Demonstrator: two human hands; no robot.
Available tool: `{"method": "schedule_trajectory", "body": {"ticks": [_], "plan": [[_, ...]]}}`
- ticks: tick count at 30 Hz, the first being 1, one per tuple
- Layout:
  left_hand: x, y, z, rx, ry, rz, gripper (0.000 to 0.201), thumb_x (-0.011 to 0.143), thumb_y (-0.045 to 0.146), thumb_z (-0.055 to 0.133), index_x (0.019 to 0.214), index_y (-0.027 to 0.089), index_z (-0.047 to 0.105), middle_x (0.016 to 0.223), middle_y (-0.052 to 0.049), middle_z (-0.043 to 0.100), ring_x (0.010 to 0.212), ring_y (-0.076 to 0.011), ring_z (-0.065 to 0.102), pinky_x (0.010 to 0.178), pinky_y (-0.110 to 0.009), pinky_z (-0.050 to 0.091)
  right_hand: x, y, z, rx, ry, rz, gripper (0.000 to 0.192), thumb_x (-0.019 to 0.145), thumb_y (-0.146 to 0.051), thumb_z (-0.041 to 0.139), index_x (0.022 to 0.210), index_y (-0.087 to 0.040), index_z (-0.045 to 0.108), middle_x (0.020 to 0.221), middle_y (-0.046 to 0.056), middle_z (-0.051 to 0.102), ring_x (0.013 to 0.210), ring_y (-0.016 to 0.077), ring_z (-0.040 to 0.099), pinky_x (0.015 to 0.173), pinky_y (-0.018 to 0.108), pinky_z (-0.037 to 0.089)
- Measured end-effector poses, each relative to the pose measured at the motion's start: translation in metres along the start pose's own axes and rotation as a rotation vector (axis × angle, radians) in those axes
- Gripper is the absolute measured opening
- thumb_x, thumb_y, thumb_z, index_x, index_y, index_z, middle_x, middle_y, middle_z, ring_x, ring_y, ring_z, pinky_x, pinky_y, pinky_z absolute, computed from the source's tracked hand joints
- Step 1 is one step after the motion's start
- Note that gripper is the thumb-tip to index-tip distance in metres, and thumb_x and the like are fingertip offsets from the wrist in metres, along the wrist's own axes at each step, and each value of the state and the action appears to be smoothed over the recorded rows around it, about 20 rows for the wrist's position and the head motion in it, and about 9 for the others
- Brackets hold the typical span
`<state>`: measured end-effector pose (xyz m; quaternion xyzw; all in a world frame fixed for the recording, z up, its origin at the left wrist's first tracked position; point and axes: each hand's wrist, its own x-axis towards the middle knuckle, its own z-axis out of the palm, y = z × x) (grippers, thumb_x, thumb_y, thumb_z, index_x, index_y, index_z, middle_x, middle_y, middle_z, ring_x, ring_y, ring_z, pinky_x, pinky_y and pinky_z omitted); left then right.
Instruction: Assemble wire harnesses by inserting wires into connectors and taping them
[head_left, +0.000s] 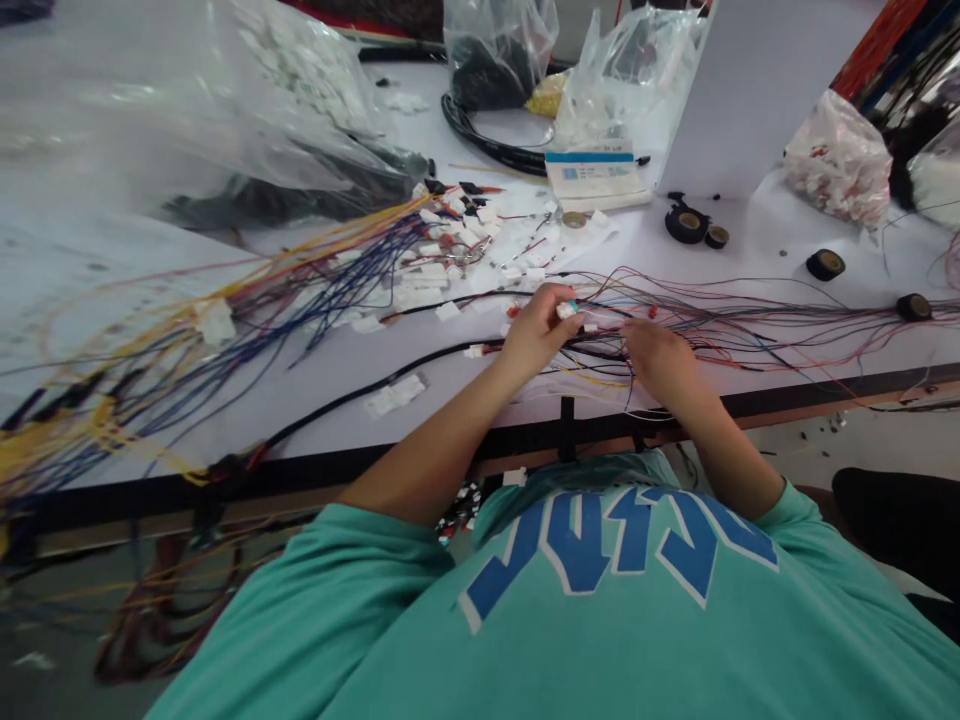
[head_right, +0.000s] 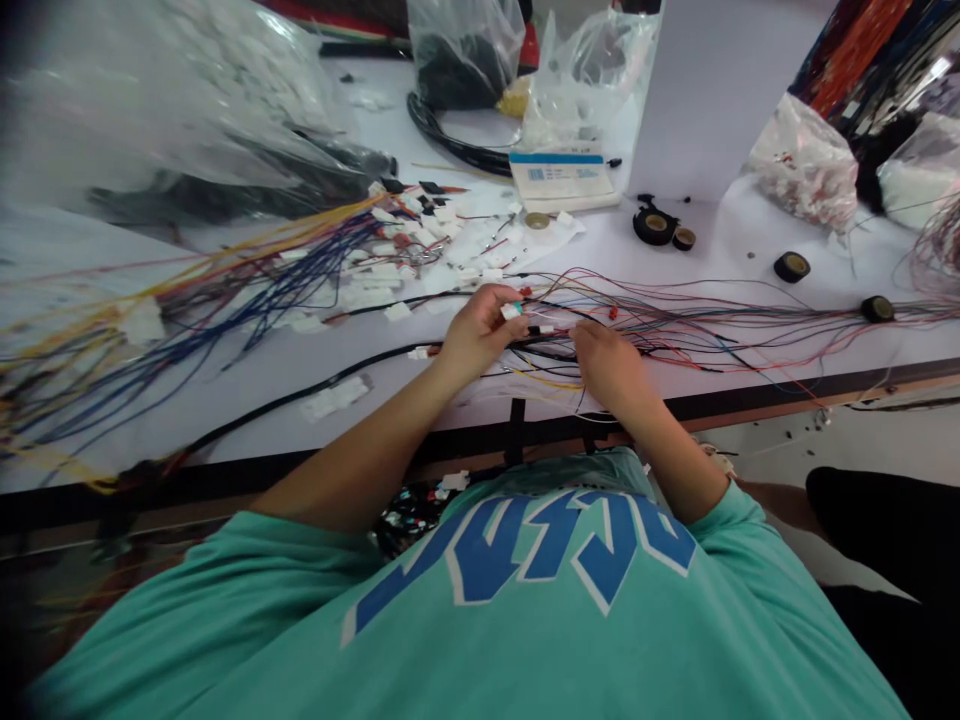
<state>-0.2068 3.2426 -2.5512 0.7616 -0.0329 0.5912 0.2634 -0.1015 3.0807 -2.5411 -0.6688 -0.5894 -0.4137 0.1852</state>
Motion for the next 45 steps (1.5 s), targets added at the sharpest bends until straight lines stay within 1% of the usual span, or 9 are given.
{"method": "schedule_trajectory", "body": {"ticks": [4,11,15,22,25,29,33,37,45], "plan": [[-0.005,0.006,-0.003,0.429,-0.046,-0.002,0.023,0.079,0.029,0.057,0.098,0.019,0.048,0.091,-0.003,0.063,0.066,-0.0136,0.057,0.067,-0.027,0.044,0.014,-0.004,0.009,-0.166,-0.028,0.008,0.033,0.09,-0.017,0.038,0.109,-0.017,0.065,0.12,0.011,0.063,0.103,0.0238,0.055,0.079,0.032,0.042],[-0.007,0.011,-0.001,0.686,-0.225,-0.001,0.026,0.085,0.025,0.049,0.109,0.014,0.046,0.091,-0.008,0.063,0.083,-0.0215,0.062,0.071,-0.029,0.044,0.014,0.029,-0.009,-0.049,0.141,0.207,0.022,0.084,-0.02,0.045,0.086,-0.018,0.067,0.089,0.007,0.067,0.077,0.018,0.056,0.062,0.026,0.036],[-0.007,0.005,0.001,0.631,-0.187,0.014,0.022,0.083,0.019,0.048,0.105,0.014,0.047,0.099,-0.011,0.061,0.088,-0.0214,0.061,0.075,-0.031,0.045,0.005,0.039,-0.015,0.082,0.222,0.2,0.017,0.08,-0.018,0.049,0.079,-0.017,0.066,0.08,0.005,0.067,0.071,0.0161,0.056,0.062,0.025,0.037],[-0.003,-0.003,-0.004,0.514,-0.021,0.185,0.019,0.082,0.024,0.048,0.1,0.019,0.044,0.102,-0.007,0.06,0.089,-0.0189,0.059,0.077,-0.031,0.048,0.0,0.018,-0.004,0.197,0.102,-0.14,0.023,0.086,-0.019,0.047,0.095,-0.017,0.067,0.092,0.006,0.069,0.085,0.0163,0.06,0.074,0.026,0.043],[-0.004,-0.003,-0.006,0.519,0.01,0.226,0.019,0.084,0.028,0.046,0.101,0.02,0.043,0.103,-0.007,0.06,0.09,-0.0184,0.06,0.077,-0.03,0.048,0.003,0.009,0.004,-0.003,0.094,-0.086,0.024,0.085,-0.018,0.05,0.102,-0.018,0.066,0.108,0.009,0.066,0.095,0.0199,0.058,0.073,0.028,0.042],[-0.007,-0.002,-0.005,0.558,0.055,0.237,0.022,0.087,0.037,0.043,0.102,0.021,0.043,0.103,-0.008,0.06,0.087,-0.0191,0.061,0.073,-0.03,0.048,0.005,0.01,0.012,-0.124,0.102,-0.039,0.021,0.087,-0.021,0.047,0.09,-0.018,0.068,0.1,0.009,0.066,0.088,0.0194,0.058,0.067,0.028,0.041],[-0.01,-0.003,-0.001,0.615,0.047,0.218,0.029,0.089,0.044,0.039,0.105,0.021,0.045,0.102,-0.008,0.061,0.081,-0.0197,0.061,0.069,-0.031,0.047,0.006,0.016,0.018,-0.057,0.157,-0.029,0.021,0.087,-0.02,0.045,0.085,-0.018,0.067,0.093,0.007,0.065,0.08,0.0166,0.057,0.063,0.026,0.039],[-0.014,0.001,0.001,0.652,0.103,0.297,0.032,0.09,0.045,0.035,0.104,0.019,0.048,0.101,-0.011,0.062,0.092,-0.0231,0.059,0.082,-0.037,0.044,0.015,0.018,0.016,0.092,0.192,0.049,0.015,0.083,-0.02,0.05,0.084,-0.018,0.065,0.089,0.006,0.064,0.08,0.0162,0.056,0.065,0.026,0.039],[-0.017,0.014,0.009,0.553,0.009,0.185,0.025,0.09,0.031,0.037,0.105,0.021,0.054,0.108,-0.01,0.062,0.104,-0.0222,0.055,0.09,-0.036,0.043,0.024,0.041,-0.005,0.276,0.04,-0.03,0.017,0.074,-0.011,0.049,0.085,-0.016,0.062,0.087,0.006,0.062,0.082,0.0159,0.054,0.074,0.028,0.041]]}}
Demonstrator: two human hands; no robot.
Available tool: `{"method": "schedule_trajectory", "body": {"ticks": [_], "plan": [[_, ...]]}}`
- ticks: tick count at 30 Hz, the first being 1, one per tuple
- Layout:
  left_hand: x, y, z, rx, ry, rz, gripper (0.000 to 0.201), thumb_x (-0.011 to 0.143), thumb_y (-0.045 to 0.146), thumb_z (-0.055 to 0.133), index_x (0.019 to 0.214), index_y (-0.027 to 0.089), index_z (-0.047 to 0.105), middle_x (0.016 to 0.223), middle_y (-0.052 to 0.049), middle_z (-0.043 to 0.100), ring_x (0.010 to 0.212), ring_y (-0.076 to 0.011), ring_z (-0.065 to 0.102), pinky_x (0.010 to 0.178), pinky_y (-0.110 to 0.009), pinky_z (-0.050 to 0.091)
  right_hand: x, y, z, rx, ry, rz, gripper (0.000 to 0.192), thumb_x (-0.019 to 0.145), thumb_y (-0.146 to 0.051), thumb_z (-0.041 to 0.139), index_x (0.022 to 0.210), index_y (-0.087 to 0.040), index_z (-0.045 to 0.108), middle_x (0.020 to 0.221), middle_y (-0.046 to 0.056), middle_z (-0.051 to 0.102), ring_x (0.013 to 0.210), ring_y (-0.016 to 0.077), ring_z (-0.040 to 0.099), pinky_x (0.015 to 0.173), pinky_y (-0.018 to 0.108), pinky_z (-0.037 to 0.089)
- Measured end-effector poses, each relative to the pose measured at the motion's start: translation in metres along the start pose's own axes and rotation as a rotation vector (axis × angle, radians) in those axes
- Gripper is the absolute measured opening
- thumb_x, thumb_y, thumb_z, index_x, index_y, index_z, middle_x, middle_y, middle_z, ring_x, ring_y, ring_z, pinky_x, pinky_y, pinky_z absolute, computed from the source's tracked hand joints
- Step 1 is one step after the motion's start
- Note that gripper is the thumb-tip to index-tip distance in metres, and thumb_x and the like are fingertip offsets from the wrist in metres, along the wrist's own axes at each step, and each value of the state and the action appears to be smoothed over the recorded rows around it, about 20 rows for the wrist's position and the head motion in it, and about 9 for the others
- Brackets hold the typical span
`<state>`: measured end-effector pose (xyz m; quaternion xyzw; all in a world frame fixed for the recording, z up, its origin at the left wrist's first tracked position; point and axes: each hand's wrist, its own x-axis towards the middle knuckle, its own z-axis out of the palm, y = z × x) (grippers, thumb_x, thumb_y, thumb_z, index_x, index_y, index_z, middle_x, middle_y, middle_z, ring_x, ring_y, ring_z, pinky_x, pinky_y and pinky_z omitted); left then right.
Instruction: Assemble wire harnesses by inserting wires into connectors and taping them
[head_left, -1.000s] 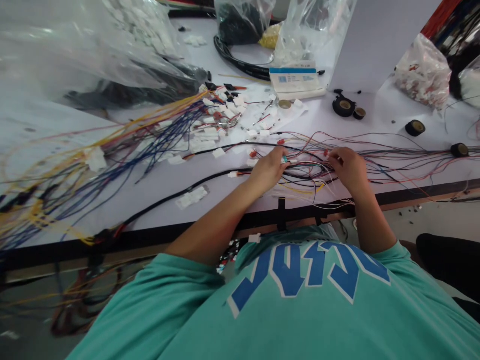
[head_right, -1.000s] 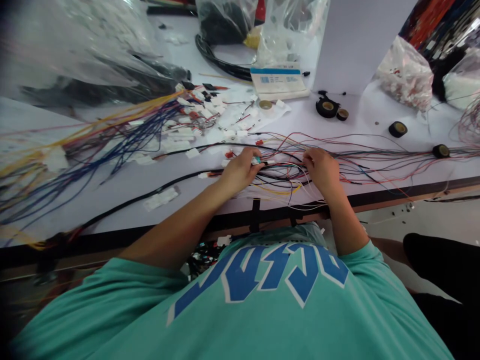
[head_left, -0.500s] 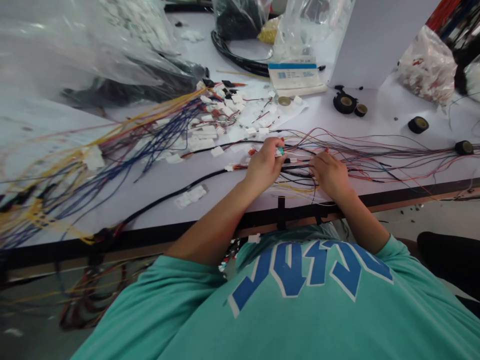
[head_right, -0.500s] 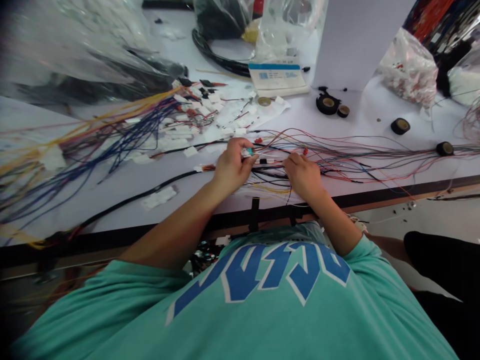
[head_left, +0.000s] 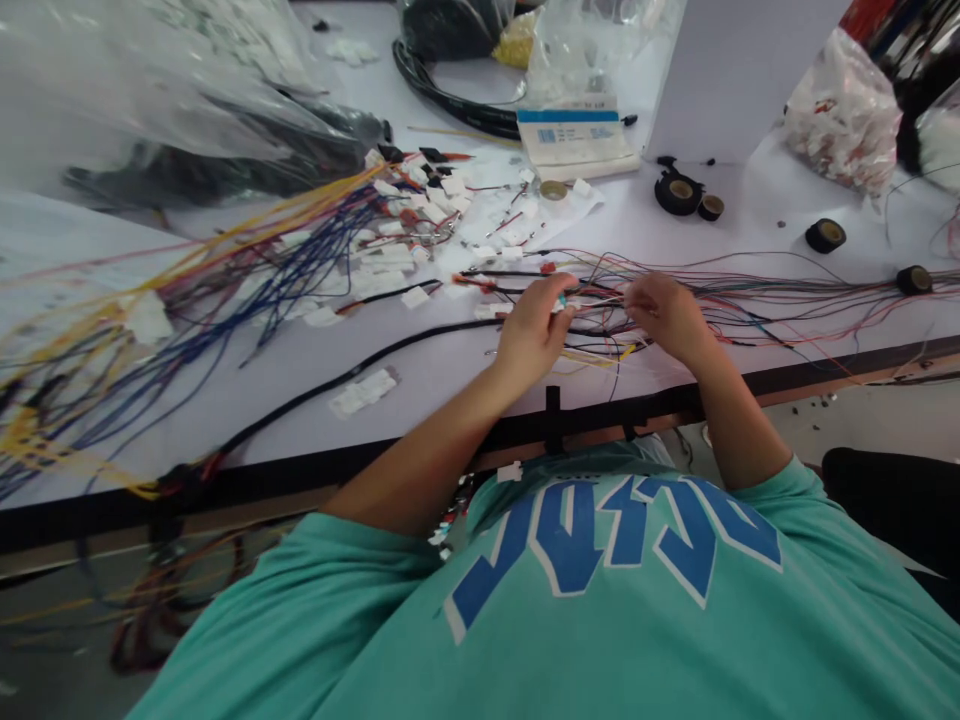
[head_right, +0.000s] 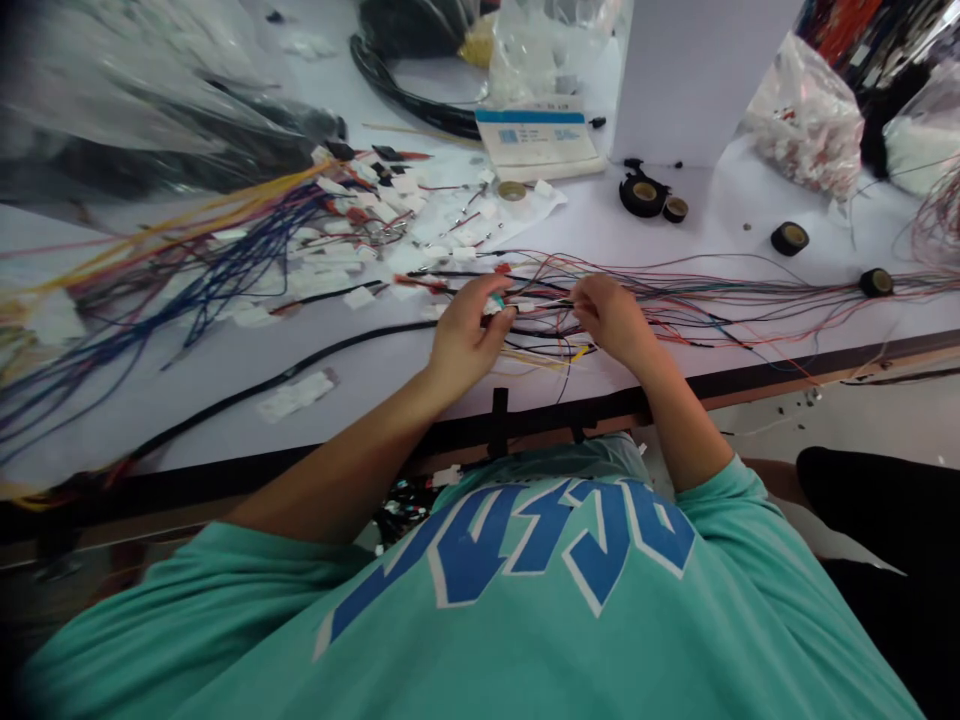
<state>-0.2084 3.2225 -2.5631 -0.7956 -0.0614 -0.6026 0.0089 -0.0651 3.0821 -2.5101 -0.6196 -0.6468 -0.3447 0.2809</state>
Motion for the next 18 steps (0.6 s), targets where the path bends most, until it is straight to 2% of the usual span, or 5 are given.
{"method": "schedule_trajectory", "body": {"ticks": [5,8,12,15,18], "plan": [[0.006,0.002,0.0,-0.048,-0.081,-0.09,0.014,0.08,0.018,0.044,0.089,0.022,0.055,0.097,-0.005,0.065,0.093,-0.0199,0.058,0.085,-0.033,0.046,-0.025,0.002,-0.006,-0.224,-0.113,0.004,0.022,0.082,-0.015,0.046,0.081,-0.018,0.068,0.094,0.008,0.066,0.091,0.02,0.055,0.081,0.032,0.04],[0.01,0.012,-0.002,0.008,-0.198,-0.142,0.024,0.078,0.019,0.047,0.101,0.021,0.054,0.099,-0.005,0.066,0.089,-0.0204,0.061,0.08,-0.032,0.047,-0.035,-0.008,0.0,-0.417,-0.15,0.08,0.029,0.087,-0.018,0.042,0.085,-0.019,0.071,0.102,0.011,0.067,0.099,0.0226,0.053,0.082,0.033,0.038],[0.018,0.028,0.001,0.202,-0.389,-0.221,0.03,0.075,0.017,0.049,0.104,0.018,0.056,0.095,-0.008,0.068,0.089,-0.0251,0.063,0.074,-0.033,0.046,-0.035,-0.018,0.004,-0.489,-0.228,0.15,0.033,0.091,-0.02,0.038,0.096,-0.017,0.07,0.103,0.011,0.066,0.095,0.0218,0.056,0.072,0.029,0.038],[0.022,0.033,0.005,0.313,-0.47,-0.189,0.023,0.078,0.023,0.049,0.097,0.018,0.061,0.093,-0.009,0.069,0.093,-0.0277,0.064,0.072,-0.033,0.046,-0.029,-0.02,0.003,-0.512,-0.275,0.213,0.035,0.094,-0.025,0.034,0.102,-0.018,0.067,0.105,0.011,0.065,0.087,0.0206,0.059,0.062,0.028,0.036],[0.023,0.032,0.006,0.349,-0.515,-0.134,0.022,0.081,0.029,0.048,0.093,0.019,0.064,0.093,-0.009,0.07,0.094,-0.0284,0.063,0.072,-0.034,0.046,-0.024,-0.022,0.003,-0.531,-0.331,0.185,0.034,0.094,-0.025,0.034,0.104,-0.019,0.066,0.107,0.01,0.064,0.087,0.0204,0.059,0.058,0.027,0.033]]}}
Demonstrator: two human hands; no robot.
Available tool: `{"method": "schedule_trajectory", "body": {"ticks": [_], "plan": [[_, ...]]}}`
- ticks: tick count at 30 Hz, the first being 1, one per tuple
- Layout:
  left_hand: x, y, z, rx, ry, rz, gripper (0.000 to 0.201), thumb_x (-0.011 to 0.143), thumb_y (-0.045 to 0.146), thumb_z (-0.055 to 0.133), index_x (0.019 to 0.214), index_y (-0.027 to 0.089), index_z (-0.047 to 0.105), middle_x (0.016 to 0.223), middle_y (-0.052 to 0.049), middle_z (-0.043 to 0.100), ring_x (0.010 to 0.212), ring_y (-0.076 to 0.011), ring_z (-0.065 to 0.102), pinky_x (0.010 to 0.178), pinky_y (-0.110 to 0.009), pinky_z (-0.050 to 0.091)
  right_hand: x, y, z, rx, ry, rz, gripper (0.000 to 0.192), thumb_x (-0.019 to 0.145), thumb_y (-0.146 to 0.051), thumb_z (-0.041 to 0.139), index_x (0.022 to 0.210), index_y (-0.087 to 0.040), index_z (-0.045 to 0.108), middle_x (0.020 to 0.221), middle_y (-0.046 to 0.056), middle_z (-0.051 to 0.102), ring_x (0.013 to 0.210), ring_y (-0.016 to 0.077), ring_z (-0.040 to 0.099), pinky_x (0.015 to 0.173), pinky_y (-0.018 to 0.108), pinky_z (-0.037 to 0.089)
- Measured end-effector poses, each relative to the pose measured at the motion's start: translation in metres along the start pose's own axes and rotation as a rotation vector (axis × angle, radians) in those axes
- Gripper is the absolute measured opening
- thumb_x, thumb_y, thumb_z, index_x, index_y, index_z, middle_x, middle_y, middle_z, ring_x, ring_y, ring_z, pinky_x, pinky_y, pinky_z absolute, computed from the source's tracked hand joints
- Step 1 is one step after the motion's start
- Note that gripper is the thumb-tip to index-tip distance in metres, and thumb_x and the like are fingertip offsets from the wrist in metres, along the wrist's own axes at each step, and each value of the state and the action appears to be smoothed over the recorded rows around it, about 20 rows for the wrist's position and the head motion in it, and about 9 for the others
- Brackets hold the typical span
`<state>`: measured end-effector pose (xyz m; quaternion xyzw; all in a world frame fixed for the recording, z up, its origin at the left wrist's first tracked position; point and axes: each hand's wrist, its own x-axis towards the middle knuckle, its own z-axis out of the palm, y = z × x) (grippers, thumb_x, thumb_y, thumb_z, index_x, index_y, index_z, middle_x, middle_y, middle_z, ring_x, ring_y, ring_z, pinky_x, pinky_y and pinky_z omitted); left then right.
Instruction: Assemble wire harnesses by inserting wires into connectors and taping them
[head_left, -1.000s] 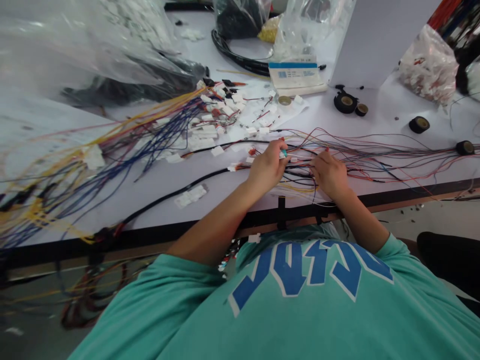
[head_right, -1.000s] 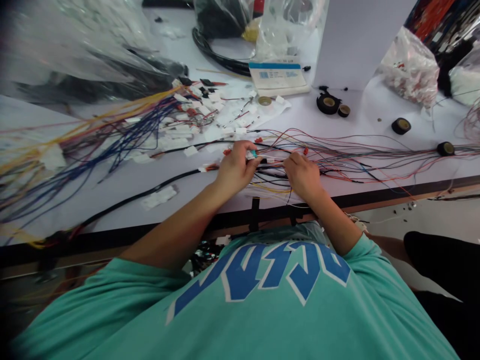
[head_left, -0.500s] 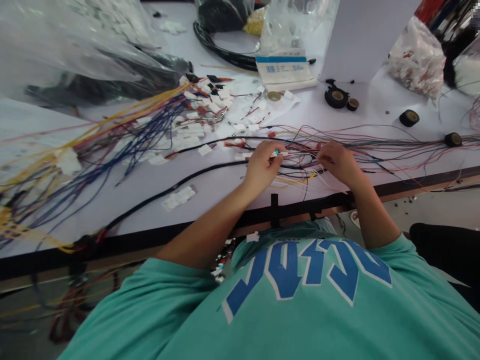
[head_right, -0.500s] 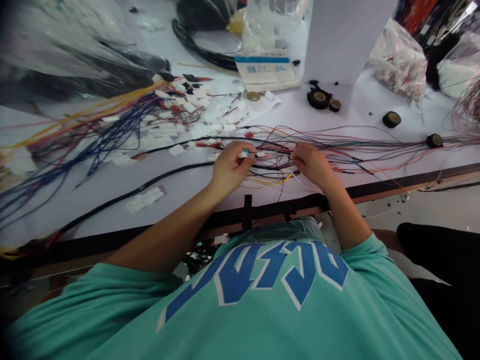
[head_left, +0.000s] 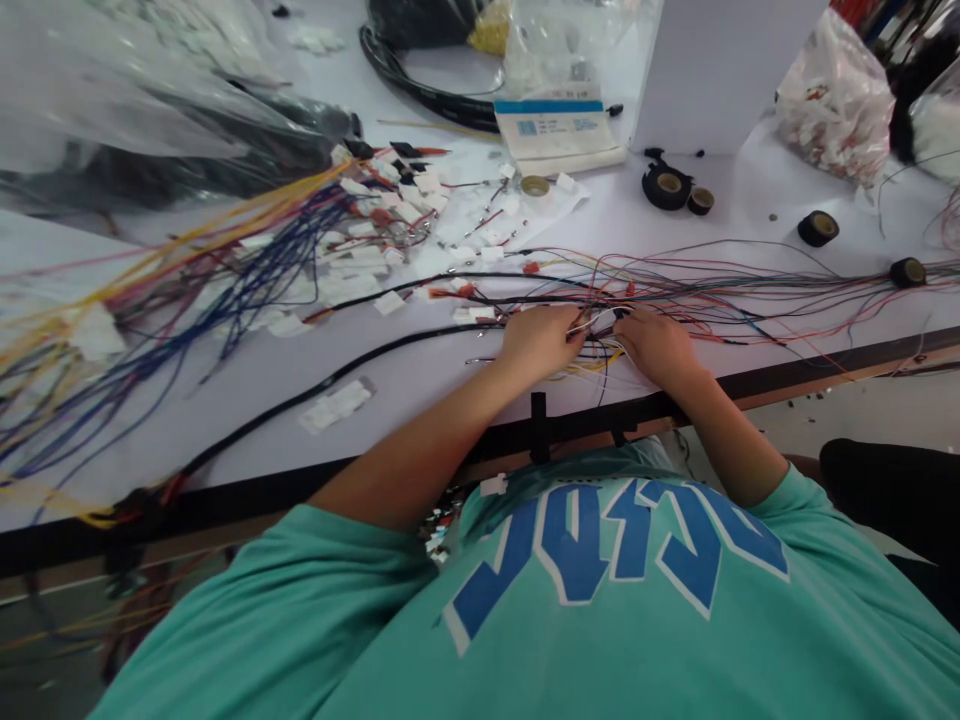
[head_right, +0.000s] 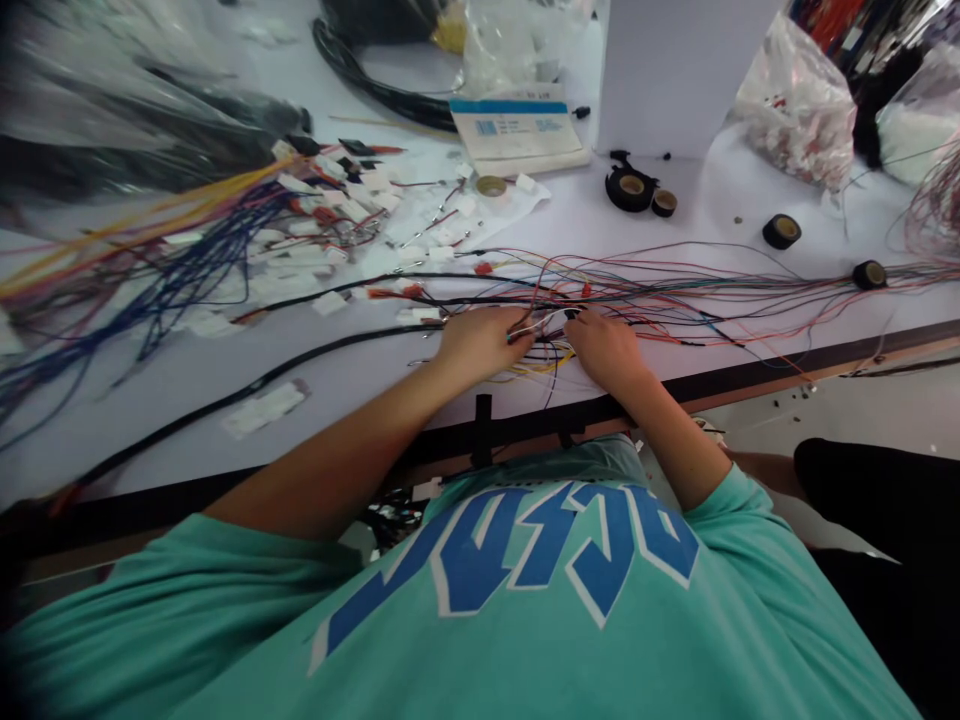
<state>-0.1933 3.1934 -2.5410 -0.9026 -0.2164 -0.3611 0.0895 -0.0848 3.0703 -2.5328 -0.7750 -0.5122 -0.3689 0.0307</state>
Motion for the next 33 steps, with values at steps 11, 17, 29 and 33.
{"method": "schedule_trajectory", "body": {"ticks": [11,17,29,33], "plan": [[0.002,-0.004,0.0,-0.023,-0.021,0.026,0.021,0.081,0.029,0.051,0.09,0.022,0.069,0.091,-0.006,0.071,0.092,-0.0255,0.064,0.069,-0.031,0.045,0.011,-0.004,0.006,-0.038,0.062,-0.114,0.031,0.092,-0.019,0.036,0.101,-0.018,0.066,0.102,0.011,0.064,0.094,0.0209,0.056,0.054,0.027,0.031],[0.003,-0.006,0.002,-0.092,-0.025,0.002,0.022,0.08,0.031,0.053,0.091,0.023,0.07,0.094,-0.005,0.072,0.092,-0.0247,0.064,0.07,-0.031,0.045,0.012,-0.003,0.006,-0.009,0.062,-0.132,0.031,0.093,-0.017,0.037,0.103,-0.018,0.066,0.107,0.011,0.065,0.101,0.0207,0.055,0.059,0.026,0.035],[0.004,-0.008,0.004,-0.131,0.002,-0.007,0.019,0.079,0.031,0.054,0.088,0.025,0.071,0.093,-0.003,0.071,0.091,-0.024,0.064,0.07,-0.03,0.044,0.012,-0.002,-0.001,0.025,0.044,-0.184,0.03,0.091,-0.011,0.037,0.1,-0.013,0.065,0.102,0.013,0.065,0.097,0.0198,0.055,0.072,0.027,0.037],[0.004,-0.007,0.004,-0.105,-0.008,-0.026,0.019,0.08,0.033,0.054,0.085,0.023,0.07,0.091,-0.004,0.071,0.09,-0.0253,0.064,0.069,-0.031,0.044,0.007,-0.014,-0.003,-0.039,0.046,-0.182,0.034,0.091,-0.009,0.032,0.104,-0.012,0.063,0.104,0.016,0.064,0.1,0.022,0.056,0.074,0.029,0.038]]}}
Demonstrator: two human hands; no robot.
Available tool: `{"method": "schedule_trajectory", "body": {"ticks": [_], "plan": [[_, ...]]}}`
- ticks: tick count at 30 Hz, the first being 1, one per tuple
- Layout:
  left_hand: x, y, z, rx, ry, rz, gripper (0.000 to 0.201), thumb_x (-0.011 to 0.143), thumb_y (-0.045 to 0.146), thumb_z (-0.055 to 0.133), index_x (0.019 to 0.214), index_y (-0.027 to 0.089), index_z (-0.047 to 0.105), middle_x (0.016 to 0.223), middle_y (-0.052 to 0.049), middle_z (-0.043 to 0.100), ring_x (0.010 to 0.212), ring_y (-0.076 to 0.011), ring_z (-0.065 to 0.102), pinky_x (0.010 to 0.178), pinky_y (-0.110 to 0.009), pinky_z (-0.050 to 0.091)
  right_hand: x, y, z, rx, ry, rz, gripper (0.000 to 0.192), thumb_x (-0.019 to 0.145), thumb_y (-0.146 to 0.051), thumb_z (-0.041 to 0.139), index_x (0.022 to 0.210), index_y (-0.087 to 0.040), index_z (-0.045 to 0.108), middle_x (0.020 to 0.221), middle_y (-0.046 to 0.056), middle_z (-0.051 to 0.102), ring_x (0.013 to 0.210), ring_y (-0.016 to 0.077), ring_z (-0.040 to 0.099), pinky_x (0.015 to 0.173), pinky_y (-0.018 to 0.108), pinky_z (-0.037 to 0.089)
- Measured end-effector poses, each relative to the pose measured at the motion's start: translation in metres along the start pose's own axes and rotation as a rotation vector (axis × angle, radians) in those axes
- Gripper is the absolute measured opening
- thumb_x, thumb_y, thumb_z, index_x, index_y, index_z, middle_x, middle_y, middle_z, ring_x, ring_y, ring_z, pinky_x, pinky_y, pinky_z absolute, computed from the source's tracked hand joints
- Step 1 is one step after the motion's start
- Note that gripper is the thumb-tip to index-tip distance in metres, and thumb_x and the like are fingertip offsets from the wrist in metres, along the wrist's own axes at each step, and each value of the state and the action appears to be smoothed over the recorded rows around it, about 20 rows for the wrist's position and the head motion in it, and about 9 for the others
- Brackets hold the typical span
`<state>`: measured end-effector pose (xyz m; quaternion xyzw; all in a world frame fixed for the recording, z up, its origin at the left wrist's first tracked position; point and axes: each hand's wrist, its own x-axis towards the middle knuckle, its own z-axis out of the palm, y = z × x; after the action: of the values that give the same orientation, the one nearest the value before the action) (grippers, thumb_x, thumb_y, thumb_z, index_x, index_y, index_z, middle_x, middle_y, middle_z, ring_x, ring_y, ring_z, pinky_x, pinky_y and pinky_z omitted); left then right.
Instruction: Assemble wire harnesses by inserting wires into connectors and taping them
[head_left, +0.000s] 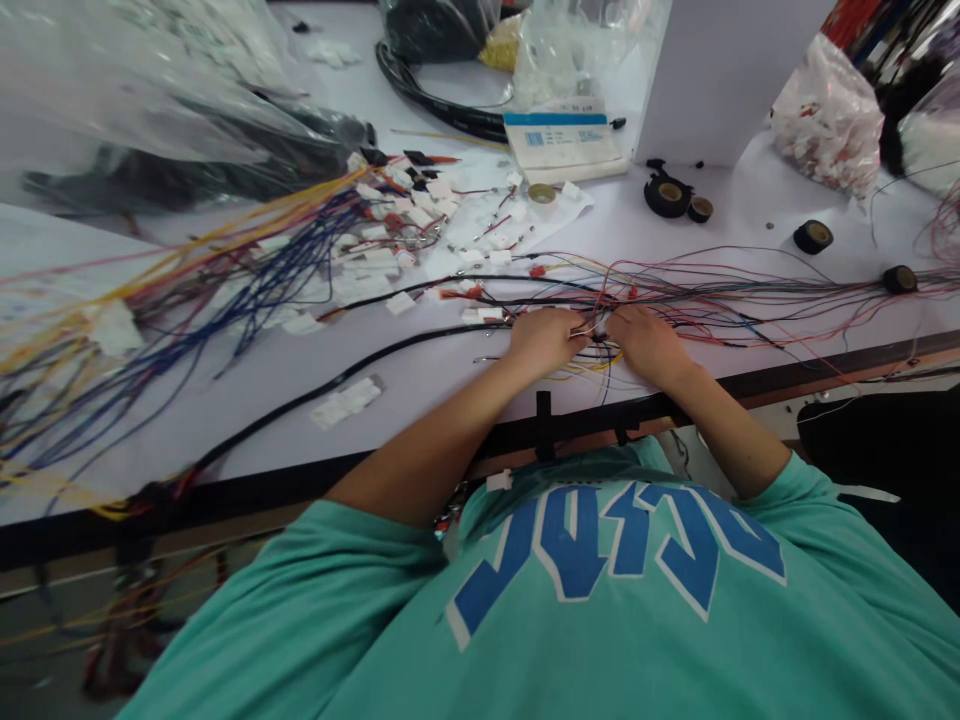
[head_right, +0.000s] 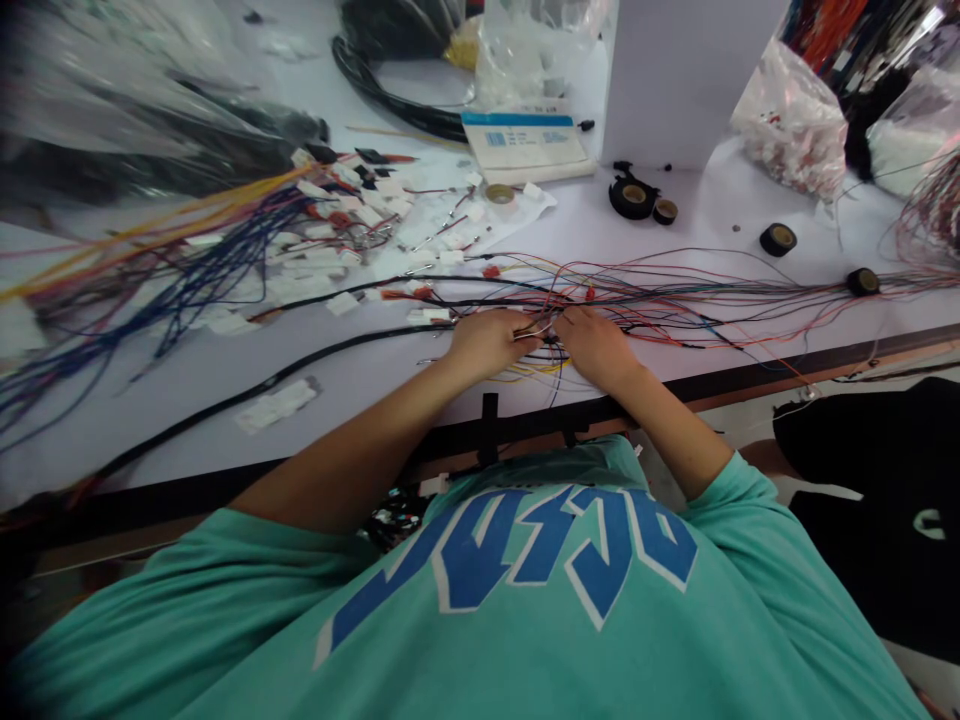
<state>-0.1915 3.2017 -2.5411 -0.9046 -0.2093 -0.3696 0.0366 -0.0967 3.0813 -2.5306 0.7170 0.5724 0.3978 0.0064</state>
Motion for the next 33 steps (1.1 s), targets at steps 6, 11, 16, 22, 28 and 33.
{"method": "schedule_trajectory", "body": {"ticks": [6,11,16,22,28,33], "plan": [[0.0,-0.002,0.002,0.015,0.002,0.024,0.021,0.081,0.034,0.052,0.088,0.022,0.069,0.095,-0.007,0.071,0.093,-0.027,0.063,0.07,-0.033,0.044,-0.013,-0.009,-0.009,-0.014,-0.086,0.158,0.033,0.091,-0.015,0.033,0.113,-0.015,0.059,0.101,0.016,0.068,0.088,0.0248,0.063,0.06,0.03,0.038],[0.001,-0.002,0.001,0.009,-0.009,0.008,0.025,0.081,0.035,0.053,0.096,0.024,0.069,0.097,-0.005,0.071,0.095,-0.0262,0.063,0.07,-0.031,0.044,-0.03,0.013,-0.02,-0.003,-0.016,0.367,0.025,0.087,-0.017,0.043,0.098,-0.019,0.065,0.102,0.013,0.069,0.086,0.0241,0.064,0.059,0.029,0.04],[0.002,-0.001,0.002,0.009,-0.009,0.007,0.028,0.083,0.037,0.05,0.096,0.022,0.069,0.094,-0.006,0.07,0.093,-0.0245,0.063,0.072,-0.029,0.044,-0.034,-0.018,0.001,0.098,0.236,0.025,0.025,0.088,-0.013,0.042,0.089,-0.017,0.066,0.09,0.01,0.07,0.082,0.019,0.064,0.067,0.029,0.047],[0.002,-0.002,0.002,0.039,-0.021,0.04,0.033,0.085,0.04,0.046,0.097,0.019,0.068,0.094,-0.007,0.07,0.091,-0.0238,0.063,0.071,-0.029,0.043,-0.036,-0.026,0.024,0.667,0.761,-0.438,0.015,0.09,-0.021,0.042,0.085,-0.023,0.056,0.089,0.004,0.066,0.088,0.0139,0.064,0.079,0.031,0.054],[0.0,0.001,0.0,0.019,-0.028,0.029,0.029,0.084,0.037,0.048,0.094,0.018,0.067,0.091,-0.008,0.068,0.092,-0.0247,0.062,0.071,-0.029,0.042,-0.029,0.034,0.012,1.32,1.03,-0.073,0.02,0.081,-0.034,0.063,0.091,-0.028,0.046,0.083,-0.004,0.051,0.062,0.0083,0.059,0.059,0.025,0.053],[0.0,-0.006,-0.002,-0.133,-0.031,0.04,0.025,0.076,0.033,0.057,0.095,0.017,0.062,0.087,-0.006,0.064,0.086,-0.0228,0.059,0.073,-0.03,0.042,-0.018,0.045,0.003,1.36,0.898,-0.022,0.028,0.081,-0.038,0.061,0.104,-0.03,0.049,0.088,-0.002,0.057,0.058,0.0074,0.053,0.05,0.022,0.048]]}}
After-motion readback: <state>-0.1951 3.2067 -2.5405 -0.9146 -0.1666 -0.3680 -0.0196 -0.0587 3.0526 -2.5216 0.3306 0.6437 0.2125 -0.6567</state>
